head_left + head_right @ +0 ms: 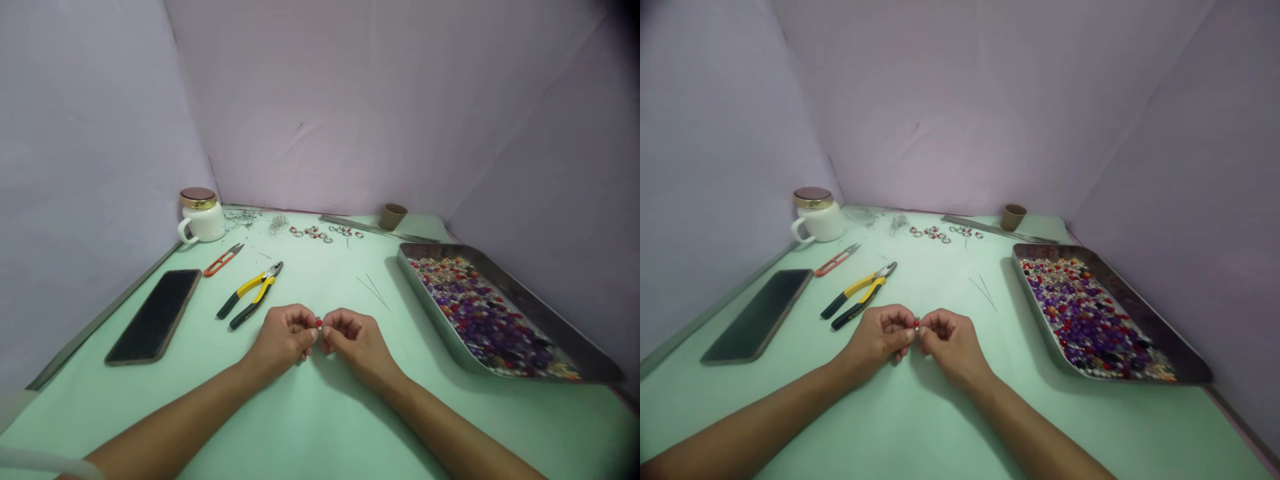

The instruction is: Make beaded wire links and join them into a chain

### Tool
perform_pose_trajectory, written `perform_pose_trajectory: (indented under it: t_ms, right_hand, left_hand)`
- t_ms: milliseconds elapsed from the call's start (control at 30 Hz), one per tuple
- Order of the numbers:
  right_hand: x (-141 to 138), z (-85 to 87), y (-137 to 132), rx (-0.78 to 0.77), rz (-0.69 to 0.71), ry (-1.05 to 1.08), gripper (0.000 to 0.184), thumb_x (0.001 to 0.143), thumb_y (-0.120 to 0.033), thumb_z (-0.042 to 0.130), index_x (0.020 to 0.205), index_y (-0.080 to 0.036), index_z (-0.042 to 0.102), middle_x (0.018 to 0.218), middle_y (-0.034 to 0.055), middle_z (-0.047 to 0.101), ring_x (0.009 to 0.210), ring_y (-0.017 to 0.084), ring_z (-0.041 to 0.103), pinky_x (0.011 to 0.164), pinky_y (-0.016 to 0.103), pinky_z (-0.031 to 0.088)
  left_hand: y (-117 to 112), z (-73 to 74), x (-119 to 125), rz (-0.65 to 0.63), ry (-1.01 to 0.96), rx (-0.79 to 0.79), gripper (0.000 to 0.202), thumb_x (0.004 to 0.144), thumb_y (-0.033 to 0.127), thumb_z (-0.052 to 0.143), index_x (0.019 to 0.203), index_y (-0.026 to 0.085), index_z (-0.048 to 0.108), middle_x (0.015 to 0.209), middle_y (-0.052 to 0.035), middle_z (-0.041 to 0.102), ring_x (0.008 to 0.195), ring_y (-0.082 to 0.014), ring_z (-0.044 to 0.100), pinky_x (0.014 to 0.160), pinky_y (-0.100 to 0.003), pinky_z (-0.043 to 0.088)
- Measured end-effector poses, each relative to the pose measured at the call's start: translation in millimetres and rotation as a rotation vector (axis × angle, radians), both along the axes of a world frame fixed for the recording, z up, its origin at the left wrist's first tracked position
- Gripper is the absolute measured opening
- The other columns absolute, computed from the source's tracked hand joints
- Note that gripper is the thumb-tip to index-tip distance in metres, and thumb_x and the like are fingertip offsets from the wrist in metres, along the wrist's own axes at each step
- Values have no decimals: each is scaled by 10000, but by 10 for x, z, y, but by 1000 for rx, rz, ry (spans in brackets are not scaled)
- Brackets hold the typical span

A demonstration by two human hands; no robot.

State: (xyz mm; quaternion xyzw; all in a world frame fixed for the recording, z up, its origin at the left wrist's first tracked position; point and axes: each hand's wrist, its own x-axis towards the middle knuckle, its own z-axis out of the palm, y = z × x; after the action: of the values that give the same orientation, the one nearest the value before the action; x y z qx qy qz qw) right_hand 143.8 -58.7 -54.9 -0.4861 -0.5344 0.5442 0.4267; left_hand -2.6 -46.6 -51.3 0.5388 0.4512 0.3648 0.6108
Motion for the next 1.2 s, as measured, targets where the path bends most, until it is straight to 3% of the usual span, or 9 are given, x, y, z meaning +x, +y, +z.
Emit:
perform_pose_trajectory:
  t_ms: [300, 500, 567, 733, 867, 1000, 1100, 1200]
  right_hand:
    - [-19, -9, -16, 72, -53, -46, 66, 686, -202, 572, 680, -138, 585, 535, -9, 558, 513, 103, 500, 500, 222, 393]
    - [-5, 1, 5, -6, -33, 106, 125, 667, -246, 615, 711, -131, 594, 514, -12, 564, 479, 97, 498, 497, 233, 415]
    - [-5, -10, 7, -4, -43, 103, 125, 650, -241, 635, 695, -132, 594, 496, -20, 557, 464, 89, 489, 485, 224, 406]
    - [-13, -34, 11, -19, -67, 88, 121, 658, -251, 631, 676, -136, 597, 512, -14, 572, 480, 93, 508, 499, 226, 425]
    - [-19, -38, 12, -1, -76, 86, 136, 655, -270, 634, 680, -143, 593, 540, -10, 578, 492, 98, 512, 499, 229, 432]
    - [-14, -32, 9, -6, -73, 82, 164, 642, -295, 651, 694, -150, 595, 603, 5, 596, 542, 117, 537, 528, 250, 457]
    - [-5, -24, 10, -3, -70, 84, 163, 662, -302, 637, 677, -147, 590, 544, -8, 567, 506, 106, 513, 515, 246, 444]
    - [0, -13, 8, 10, -64, 72, 146, 677, -285, 624, 674, -143, 591, 510, -17, 550, 483, 97, 495, 506, 240, 426]
  left_hand:
    - [0, 27, 6, 7, 34, 45, 121, 696, 247, 559, 683, 132, 526, 451, 33, 480, 417, -87, 441, 408, -214, 362]
    - [-3, -16, -13, 63, 253, 532, 43, 688, 164, 557, 662, 134, 573, 654, -22, 540, 565, -104, 475, 510, -229, 374]
    - [3, -23, -19, 60, 288, 627, 51, 689, 129, 542, 659, 134, 582, 657, -25, 540, 576, -106, 476, 519, -229, 373]
    - [2, -1, -16, -5, 247, 530, 121, 715, 102, 494, 635, 139, 578, 632, -9, 526, 519, -86, 473, 483, -210, 373]
    - [-5, -8, -4, 24, 201, 410, 114, 731, 131, 490, 650, 145, 570, 638, 2, 516, 477, -72, 458, 458, -202, 375]
    - [0, -25, -1, 62, 241, 486, 87, 719, 132, 516, 664, 156, 580, 652, -7, 535, 548, -96, 485, 513, -214, 390]
    - [-5, -9, -6, 60, 270, 578, 99, 716, 119, 516, 660, 157, 589, 656, -17, 549, 586, -109, 495, 543, -222, 390]
    - [-18, 14, -12, 45, 281, 567, 125, 722, 123, 512, 619, 152, 578, 644, -17, 545, 578, -105, 484, 537, -219, 381]
